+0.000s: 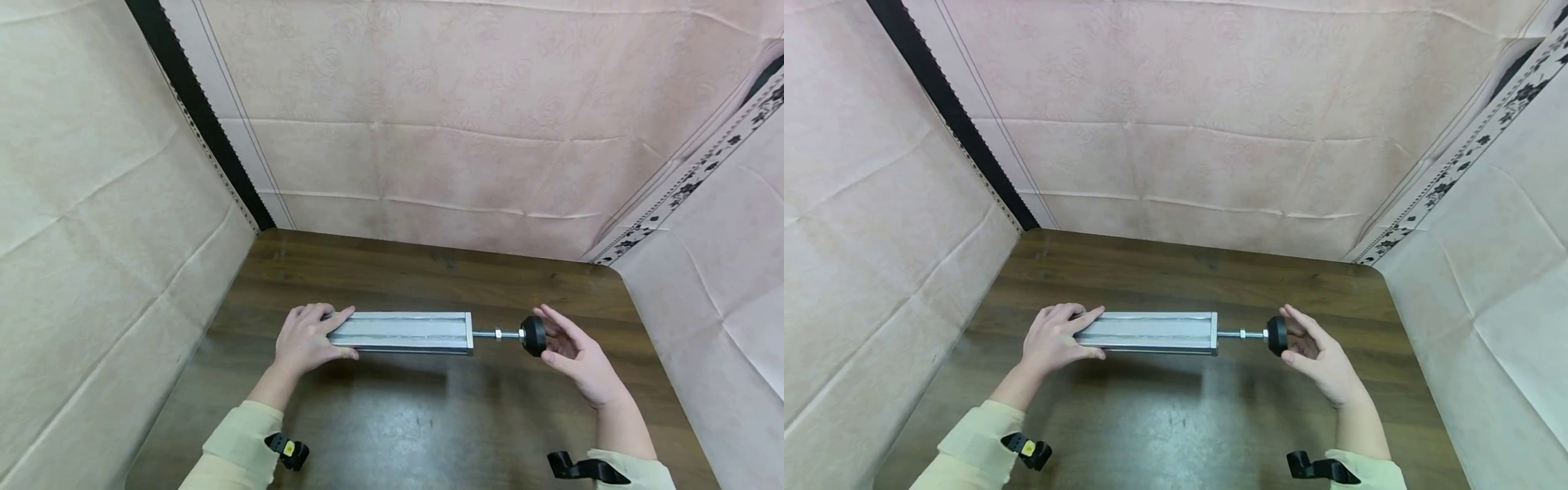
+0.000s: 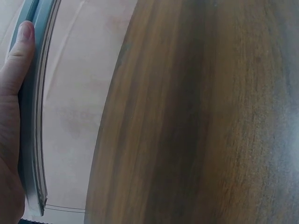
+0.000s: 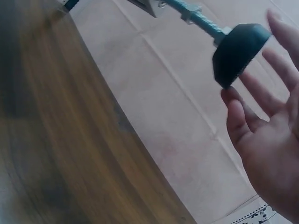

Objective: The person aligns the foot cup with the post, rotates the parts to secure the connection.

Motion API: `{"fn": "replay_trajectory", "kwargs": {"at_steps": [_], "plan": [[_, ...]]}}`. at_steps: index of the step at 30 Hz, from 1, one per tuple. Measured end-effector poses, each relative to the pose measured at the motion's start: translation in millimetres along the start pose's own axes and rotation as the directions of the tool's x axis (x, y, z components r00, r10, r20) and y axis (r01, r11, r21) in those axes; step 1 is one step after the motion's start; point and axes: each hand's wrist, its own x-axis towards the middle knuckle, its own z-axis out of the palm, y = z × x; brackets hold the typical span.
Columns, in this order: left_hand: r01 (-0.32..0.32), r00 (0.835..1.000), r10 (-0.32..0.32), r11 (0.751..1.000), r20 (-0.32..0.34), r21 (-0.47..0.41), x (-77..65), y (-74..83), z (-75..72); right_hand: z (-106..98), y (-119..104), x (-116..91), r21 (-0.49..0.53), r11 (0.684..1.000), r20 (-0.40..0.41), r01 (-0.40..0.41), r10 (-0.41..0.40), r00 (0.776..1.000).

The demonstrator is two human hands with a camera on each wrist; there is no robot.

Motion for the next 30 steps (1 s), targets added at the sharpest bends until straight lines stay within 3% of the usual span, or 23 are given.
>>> {"fn": "replay_trajectory", "kwargs": {"at_steps": [5,8,11,13,15,19,23,30], "plan": [[0.008,1.000,-0.008,1.000,0.008,-0.013,3.3,4.2,4.2,-9.3,-6.1,-0.6,-0.027,1.000,0.034,0.016,-0.015,0.999],[0.004,1.000,-0.003,1.000,0.009,-0.029,4.9,5.2,5.5,-10.7,-8.5,-1.7,-0.084,0.995,-0.034,-0.046,0.043,0.998],[0.001,1.000,-0.001,0.999,0.006,-0.032,4.3,3.7,4.0,-7.8,-7.9,-2.5,-0.193,0.972,-0.105,-0.131,0.112,0.988],[-0.001,1.000,0.001,0.999,0.004,-0.033,3.0,2.1,2.2,-4.9,-6.9,-3.0,-0.246,0.953,-0.129,-0.179,0.151,0.980],[-0.005,1.000,0.005,0.999,0.001,-0.039,2.3,0.9,1.0,-3.8,-5.6,-3.9,-0.276,0.944,-0.117,-0.178,0.151,0.982],[-0.014,1.000,0.014,0.999,0.001,-0.037,0.5,-2.7,-1.9,-1.3,-2.7,-4.3,-0.149,0.986,-0.022,-0.077,0.075,0.997],[-0.020,1.000,0.019,0.999,-0.019,-0.034,0.5,-3.4,-2.4,-1.9,-2.5,-3.6,-0.084,0.996,0.024,-0.026,0.028,0.999],[-0.018,1.000,0.018,0.999,0.001,-0.040,0.8,-2.6,-4.4,3.4,0.2,-1.9,-0.226,0.960,-0.148,-0.168,0.136,0.980]]}}
